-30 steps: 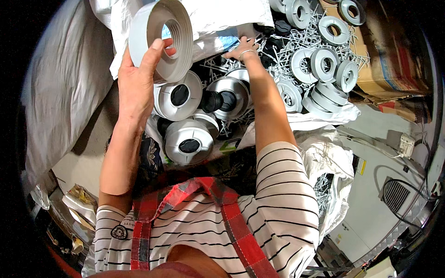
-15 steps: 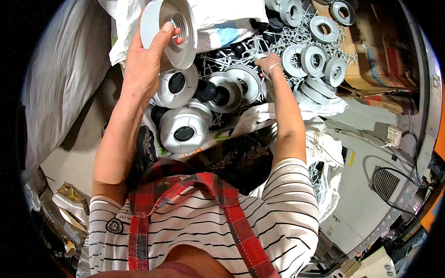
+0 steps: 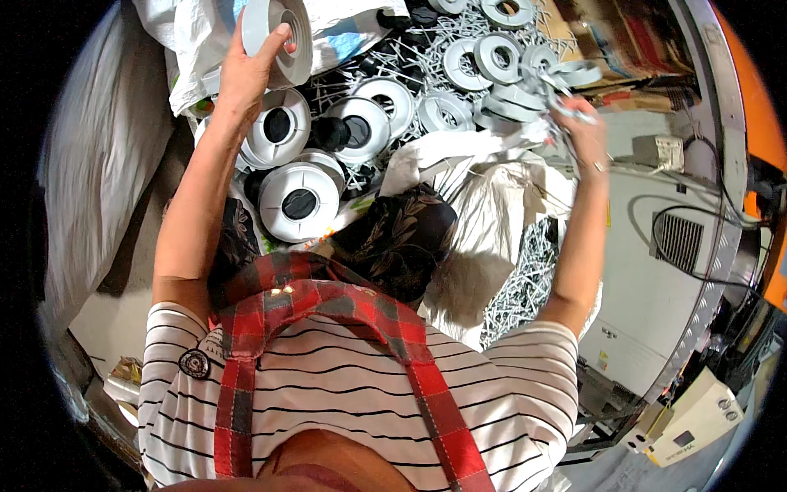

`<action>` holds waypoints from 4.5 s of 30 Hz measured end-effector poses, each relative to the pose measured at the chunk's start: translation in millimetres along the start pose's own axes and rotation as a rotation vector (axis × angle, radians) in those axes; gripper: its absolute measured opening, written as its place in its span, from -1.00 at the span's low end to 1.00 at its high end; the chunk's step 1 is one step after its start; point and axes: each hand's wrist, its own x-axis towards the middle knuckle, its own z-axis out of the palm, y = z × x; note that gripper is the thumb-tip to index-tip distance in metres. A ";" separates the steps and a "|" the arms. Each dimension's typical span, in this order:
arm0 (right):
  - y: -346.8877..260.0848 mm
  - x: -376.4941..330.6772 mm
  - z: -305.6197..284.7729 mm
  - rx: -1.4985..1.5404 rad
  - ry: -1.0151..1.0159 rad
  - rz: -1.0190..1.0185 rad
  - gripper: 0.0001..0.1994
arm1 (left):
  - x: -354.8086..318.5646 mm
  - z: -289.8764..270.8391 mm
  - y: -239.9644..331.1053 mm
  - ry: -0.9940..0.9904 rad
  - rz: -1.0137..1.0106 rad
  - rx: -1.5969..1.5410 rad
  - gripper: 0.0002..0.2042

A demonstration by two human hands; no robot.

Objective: The person sorts white plastic frames and circular plastic components in a workshop setting. They pick up frames from a tray, stack them, and place them into a white sack. Later, they handle circular plastic parts, removing small metal wire pieces from their centers and stacking them on a surface.

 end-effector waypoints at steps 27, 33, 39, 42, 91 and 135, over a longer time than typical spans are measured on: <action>41.0 5.5 353.8 -0.727 -0.861 -0.574 -0.48 | 5.2 -22.2 -17.6 -0.040 -0.227 0.014 -0.59; 55.0 31.8 350.7 -0.531 -0.773 -0.374 -0.72 | 11.8 -25.3 -27.5 -0.028 -0.224 -0.015 -0.64; -37.1 34.6 270.8 0.130 -0.155 -0.252 -0.79 | -7.5 -2.9 -27.8 -0.230 -0.518 -0.392 -0.66; -51.4 17.8 265.9 -0.102 -0.067 -0.472 -0.74 | -21.8 10.5 -11.6 -0.357 -0.585 -0.640 -0.62; 111.5 63.4 277.3 -0.323 -0.665 0.073 -0.68 | -50.4 -3.0 -18.7 -1.216 -0.280 1.026 -0.55; -51.9 -18.0 222.2 -0.452 -0.445 -0.656 -0.20 | -35.5 33.2 -39.8 -0.539 -0.642 -0.434 -0.59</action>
